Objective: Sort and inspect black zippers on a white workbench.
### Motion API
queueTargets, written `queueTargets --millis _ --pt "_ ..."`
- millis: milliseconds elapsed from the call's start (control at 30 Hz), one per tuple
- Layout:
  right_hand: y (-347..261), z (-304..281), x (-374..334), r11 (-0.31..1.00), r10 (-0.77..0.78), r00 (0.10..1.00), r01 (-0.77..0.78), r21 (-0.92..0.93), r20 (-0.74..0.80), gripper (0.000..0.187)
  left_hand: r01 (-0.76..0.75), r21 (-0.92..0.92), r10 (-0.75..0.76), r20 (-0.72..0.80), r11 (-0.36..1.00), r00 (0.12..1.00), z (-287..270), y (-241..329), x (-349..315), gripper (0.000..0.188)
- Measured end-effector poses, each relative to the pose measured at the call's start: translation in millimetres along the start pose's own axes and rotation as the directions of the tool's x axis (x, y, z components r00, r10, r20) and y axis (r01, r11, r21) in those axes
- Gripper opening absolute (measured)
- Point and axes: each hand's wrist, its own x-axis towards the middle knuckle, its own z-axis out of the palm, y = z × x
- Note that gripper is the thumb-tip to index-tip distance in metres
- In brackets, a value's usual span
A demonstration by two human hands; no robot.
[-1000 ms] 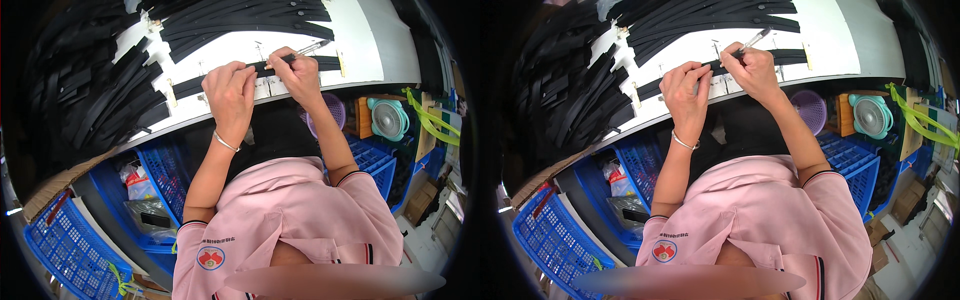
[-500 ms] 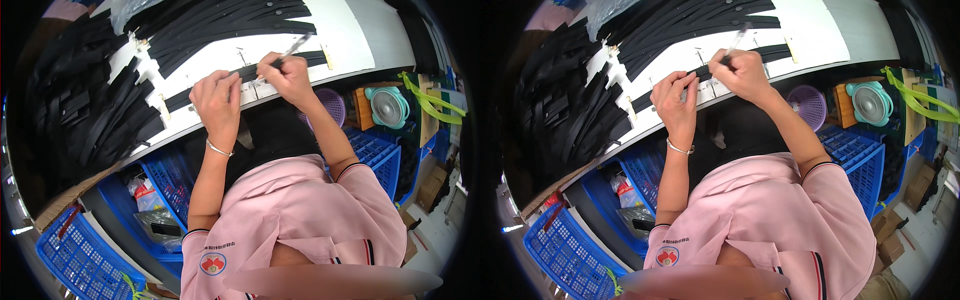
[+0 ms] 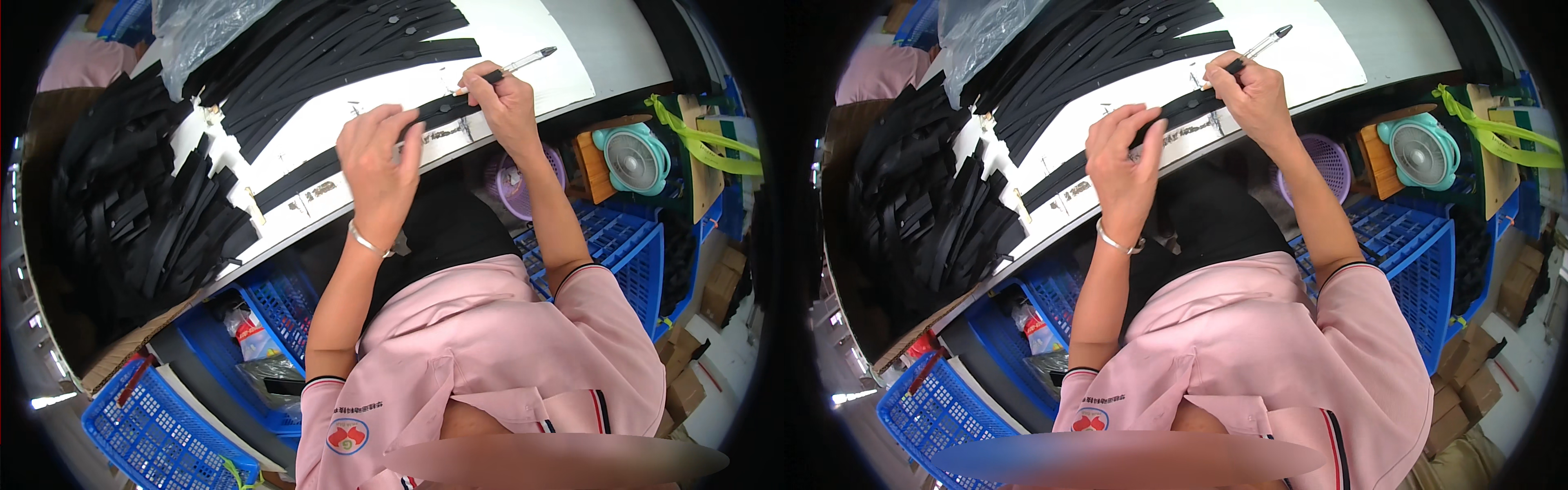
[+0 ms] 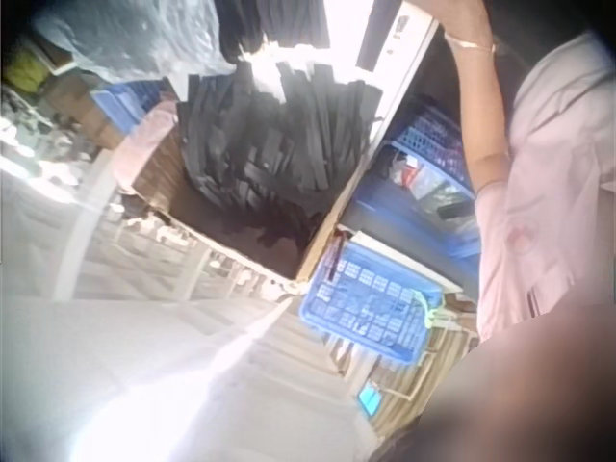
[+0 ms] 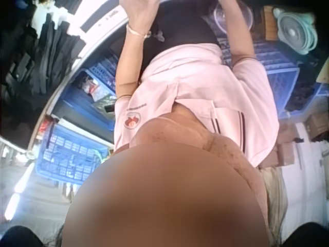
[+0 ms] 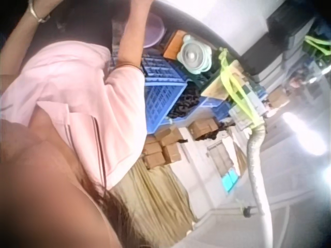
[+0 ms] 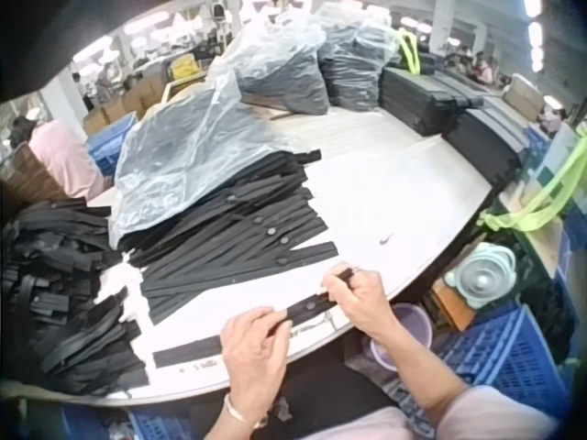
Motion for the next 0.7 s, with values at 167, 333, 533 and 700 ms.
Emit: queueTargets --millis 167,333,533,700 --pt "1 -2 0 0.999 -0.017 0.999 0.018 -0.029 0.047 0.016 -0.093 -0.028 0.095 0.061 0.995 0.994 37 2 13 0.012" --pt "3 -2 0 0.996 -0.024 0.997 0.031 -0.089 0.075 0.018 -0.093 0.023 0.091 0.079 0.995 0.993 44 4 12 0.013" --pt "-1 -2 -1 0.970 -0.049 0.991 0.077 -0.230 0.124 0.020 -0.110 0.040 0.108 0.053 0.993 0.993 45 6 11 0.012" --pt "2 -2 -5 0.998 -0.067 0.998 0.067 0.002 0.019 0.020 -0.096 0.078 0.091 0.063 0.992 0.994 44 6 10 0.012"
